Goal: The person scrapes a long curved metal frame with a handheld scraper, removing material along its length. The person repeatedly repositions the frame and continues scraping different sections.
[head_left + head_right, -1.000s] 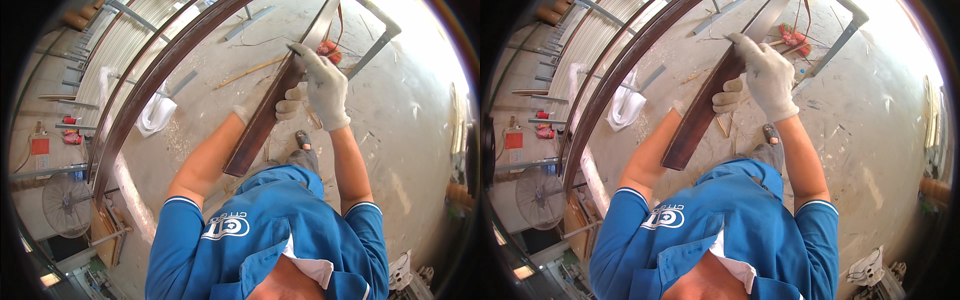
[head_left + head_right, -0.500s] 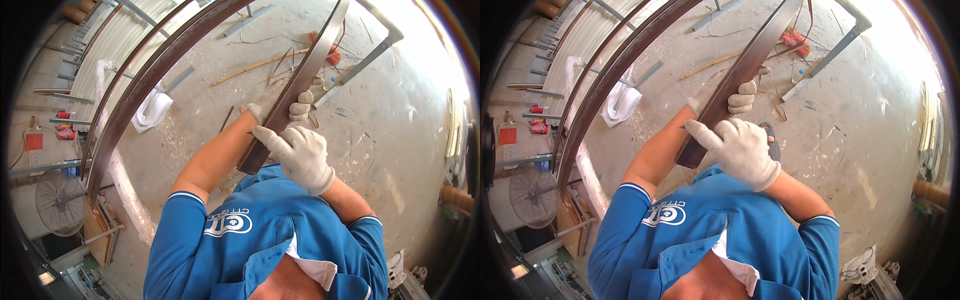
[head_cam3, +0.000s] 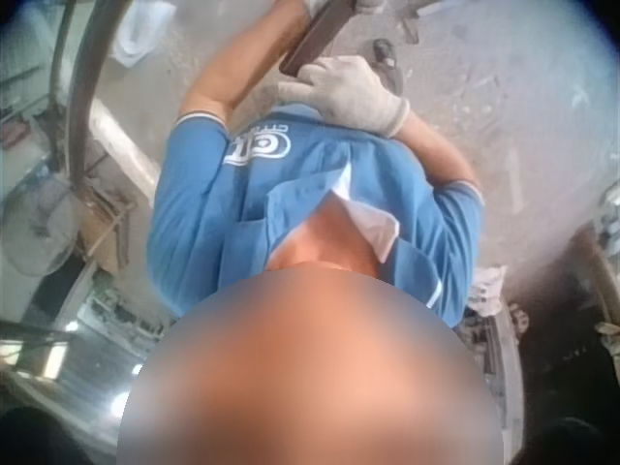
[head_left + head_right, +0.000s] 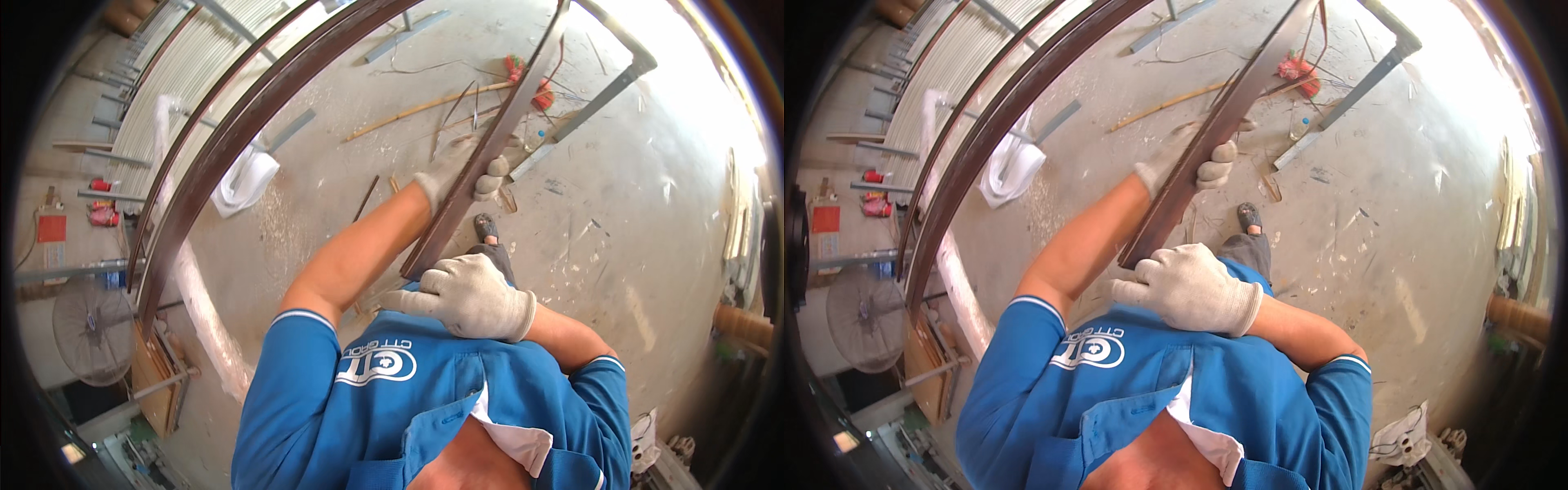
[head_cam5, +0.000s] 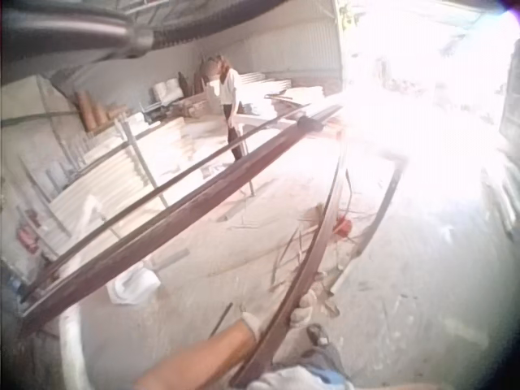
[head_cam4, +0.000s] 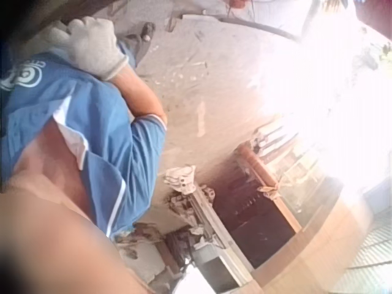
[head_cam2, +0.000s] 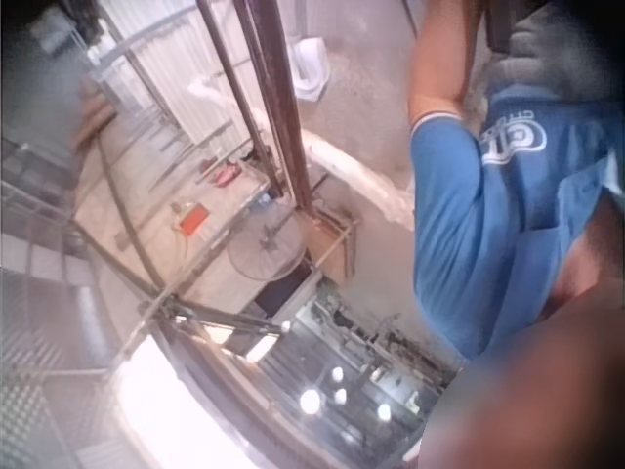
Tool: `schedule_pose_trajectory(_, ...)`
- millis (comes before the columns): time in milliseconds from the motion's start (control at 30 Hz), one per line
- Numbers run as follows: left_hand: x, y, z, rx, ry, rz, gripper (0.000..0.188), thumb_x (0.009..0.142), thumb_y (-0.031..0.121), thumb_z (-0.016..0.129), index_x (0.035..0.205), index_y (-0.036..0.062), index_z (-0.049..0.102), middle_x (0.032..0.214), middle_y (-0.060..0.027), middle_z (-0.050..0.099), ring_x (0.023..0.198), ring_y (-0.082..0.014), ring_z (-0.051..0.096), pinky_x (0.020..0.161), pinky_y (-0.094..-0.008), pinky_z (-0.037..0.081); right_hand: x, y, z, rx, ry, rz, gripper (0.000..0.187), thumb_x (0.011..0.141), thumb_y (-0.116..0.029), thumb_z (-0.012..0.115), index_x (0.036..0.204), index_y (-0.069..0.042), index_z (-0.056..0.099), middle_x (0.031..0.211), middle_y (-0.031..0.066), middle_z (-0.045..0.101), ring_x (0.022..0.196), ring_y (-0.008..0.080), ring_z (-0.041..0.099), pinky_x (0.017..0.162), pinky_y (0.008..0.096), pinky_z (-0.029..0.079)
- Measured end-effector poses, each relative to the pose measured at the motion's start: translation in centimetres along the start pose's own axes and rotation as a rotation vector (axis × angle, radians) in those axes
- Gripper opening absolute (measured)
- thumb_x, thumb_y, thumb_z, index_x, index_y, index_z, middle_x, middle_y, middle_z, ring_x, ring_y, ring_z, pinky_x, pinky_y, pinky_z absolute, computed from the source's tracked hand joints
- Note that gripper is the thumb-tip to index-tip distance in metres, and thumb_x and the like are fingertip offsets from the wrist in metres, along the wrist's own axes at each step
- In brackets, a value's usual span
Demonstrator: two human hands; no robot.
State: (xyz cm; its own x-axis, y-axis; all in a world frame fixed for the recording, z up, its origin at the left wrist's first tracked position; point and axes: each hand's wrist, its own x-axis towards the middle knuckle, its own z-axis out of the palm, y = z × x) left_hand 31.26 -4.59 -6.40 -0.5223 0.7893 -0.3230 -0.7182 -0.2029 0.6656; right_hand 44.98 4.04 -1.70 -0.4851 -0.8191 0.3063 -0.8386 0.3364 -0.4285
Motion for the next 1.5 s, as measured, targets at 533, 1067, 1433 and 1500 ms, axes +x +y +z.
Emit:
schedule_pose_trajectory(533,-6.9,-1.8,-1.9,0.361,0.309,-0.029,0.057,0.098,0.059,0.058,0.111,0.0036,0.062,0.058,0.0058,0.045,0.039,-0.0041,0.037,0.036,-0.0230,0.027,-7.9,9.5,-0.1,0.814,0.995,0.788,0.022,0.107,-0.016,0.051,0.122,-0.001,0.058,0.100,0.0031,0.063,0.083,0.0086,0.054,0.076,0.0252,0.046)
schedule_pose_trajectory(1067,0.5,-0.4,3.2,0.685,0.154,0.406,0.029,0.092,0.031,0.071,0.106,0.0055,0.071,0.077,-0.0021,0.066,0.073,-0.0077,0.064,0.064,-0.0270,0.054,-8.5,1.6,3.2,1.035,0.944,0.854,0.022,0.106,-0.025,0.054,0.110,-0.004,0.058,0.092,-0.0049,0.052,0.080,0.0035,0.044,0.071,0.0206,0.040)
schedule_pose_trajectory(1433,3.3,-3.2,3.0,0.728,0.219,0.330,0.029,0.088,0.033,0.079,0.100,0.0064,0.077,0.078,-0.0016,0.066,0.063,-0.0069,0.059,0.054,-0.0252,0.050,-11.1,-3.0,4.9,1.218,0.704,0.925,0.016,0.097,-0.001,0.063,0.111,0.002,0.070,0.094,-0.0012,0.068,0.084,0.0027,0.058,0.077,0.0210,0.050)
schedule_pose_trajectory(1500,3.8,-3.3,2.4,0.723,0.194,0.317,0.035,0.089,0.030,0.079,0.110,0.0038,0.070,0.089,-0.0029,0.069,0.076,-0.0075,0.064,0.065,-0.0241,0.053,-11.4,-3.9,5.3,1.324,0.624,0.973,0.018,0.096,-0.002,0.065,0.112,0.002,0.071,0.091,-0.0014,0.068,0.080,0.0019,0.058,0.074,0.0204,0.051)
